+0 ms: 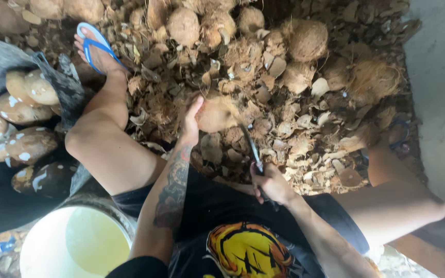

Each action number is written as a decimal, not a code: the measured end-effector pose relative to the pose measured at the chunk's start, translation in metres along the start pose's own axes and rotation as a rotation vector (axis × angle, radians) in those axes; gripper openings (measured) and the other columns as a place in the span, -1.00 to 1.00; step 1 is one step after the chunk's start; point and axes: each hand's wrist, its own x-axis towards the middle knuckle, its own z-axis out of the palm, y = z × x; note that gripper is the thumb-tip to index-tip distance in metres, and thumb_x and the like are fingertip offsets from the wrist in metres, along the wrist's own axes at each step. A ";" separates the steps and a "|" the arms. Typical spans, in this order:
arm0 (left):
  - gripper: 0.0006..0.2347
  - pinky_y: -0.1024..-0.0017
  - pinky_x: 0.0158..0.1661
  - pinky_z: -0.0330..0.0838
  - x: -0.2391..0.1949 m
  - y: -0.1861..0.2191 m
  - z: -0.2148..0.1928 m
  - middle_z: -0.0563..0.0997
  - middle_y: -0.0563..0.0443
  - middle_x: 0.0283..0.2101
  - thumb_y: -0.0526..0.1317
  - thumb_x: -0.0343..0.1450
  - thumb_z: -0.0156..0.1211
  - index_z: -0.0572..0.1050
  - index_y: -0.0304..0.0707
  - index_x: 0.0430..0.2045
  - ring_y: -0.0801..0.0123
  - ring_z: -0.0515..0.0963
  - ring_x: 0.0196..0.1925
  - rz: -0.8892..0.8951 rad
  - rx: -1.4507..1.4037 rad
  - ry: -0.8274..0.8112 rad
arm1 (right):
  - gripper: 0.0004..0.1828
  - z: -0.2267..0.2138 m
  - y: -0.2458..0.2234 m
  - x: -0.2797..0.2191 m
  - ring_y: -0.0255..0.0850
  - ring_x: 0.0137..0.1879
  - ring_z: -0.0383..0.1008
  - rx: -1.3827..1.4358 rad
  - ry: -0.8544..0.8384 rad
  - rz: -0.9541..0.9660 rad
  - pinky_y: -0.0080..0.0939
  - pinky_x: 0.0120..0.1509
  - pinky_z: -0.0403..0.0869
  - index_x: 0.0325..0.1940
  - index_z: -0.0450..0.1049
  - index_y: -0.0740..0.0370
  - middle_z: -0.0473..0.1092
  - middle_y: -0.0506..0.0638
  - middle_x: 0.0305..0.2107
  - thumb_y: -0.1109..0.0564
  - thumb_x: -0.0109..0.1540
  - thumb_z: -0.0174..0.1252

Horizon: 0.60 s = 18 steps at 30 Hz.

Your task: The person sits on the ground and uses a large knife to peel the husks off coconuts. They hold the coconut in one hand and strike it with the knife to remove the fibrous outer layer, then place the peeled coconut into a black container.

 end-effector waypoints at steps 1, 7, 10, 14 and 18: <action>-0.64 0.19 0.27 0.41 0.004 -0.016 -0.005 0.64 -0.02 0.12 0.01 0.44 0.41 0.60 -0.09 0.06 0.24 0.57 0.22 -0.017 -0.001 0.008 | -0.73 -0.003 -0.009 -0.014 0.00 -0.82 0.40 -0.001 -0.003 0.019 -0.03 -0.64 0.38 -0.80 0.43 0.44 0.31 0.21 -0.91 0.29 0.01 0.10; -0.29 -0.36 0.35 0.19 -0.002 -0.017 0.007 0.43 -0.32 0.41 0.22 0.36 0.41 0.40 -0.10 0.38 -0.21 0.41 0.44 -0.356 -0.125 0.119 | -0.88 -0.017 0.005 -0.009 -0.06 -0.57 0.54 -0.141 0.155 -1.274 -0.11 -0.42 0.52 -0.51 0.48 0.22 0.51 0.03 -0.64 0.24 0.14 0.16; -0.22 -0.27 0.36 0.25 -0.005 -0.011 0.016 0.49 -0.25 0.38 0.28 0.26 0.44 0.37 0.05 0.38 -0.14 0.47 0.41 -0.453 -0.343 0.164 | -0.93 -0.026 0.068 0.035 -0.07 -0.37 0.58 -0.110 0.148 -1.244 -0.22 -0.24 0.48 -0.30 0.53 0.28 0.48 0.11 -0.49 0.22 0.23 0.17; -0.48 0.04 0.24 0.49 0.006 -0.032 -0.002 0.66 -0.12 0.15 0.09 0.31 0.48 0.57 -0.10 0.12 0.09 0.67 0.18 -0.307 -0.440 0.146 | -0.78 -0.026 0.051 0.023 0.00 -0.75 0.43 -0.131 0.023 0.058 0.00 -0.54 0.39 -0.69 0.41 0.30 0.31 0.13 -0.89 0.16 0.03 0.14; -0.32 -0.22 0.37 0.35 -0.008 -0.005 0.010 0.58 -0.22 0.29 0.24 0.25 0.47 0.53 -0.07 0.23 -0.11 0.56 0.33 -0.426 -0.600 0.163 | -0.74 -0.031 0.021 0.009 -0.05 -0.80 0.35 0.013 0.040 -0.232 -0.10 -0.51 0.39 -0.85 0.45 0.27 0.32 0.12 -0.92 0.30 -0.04 0.10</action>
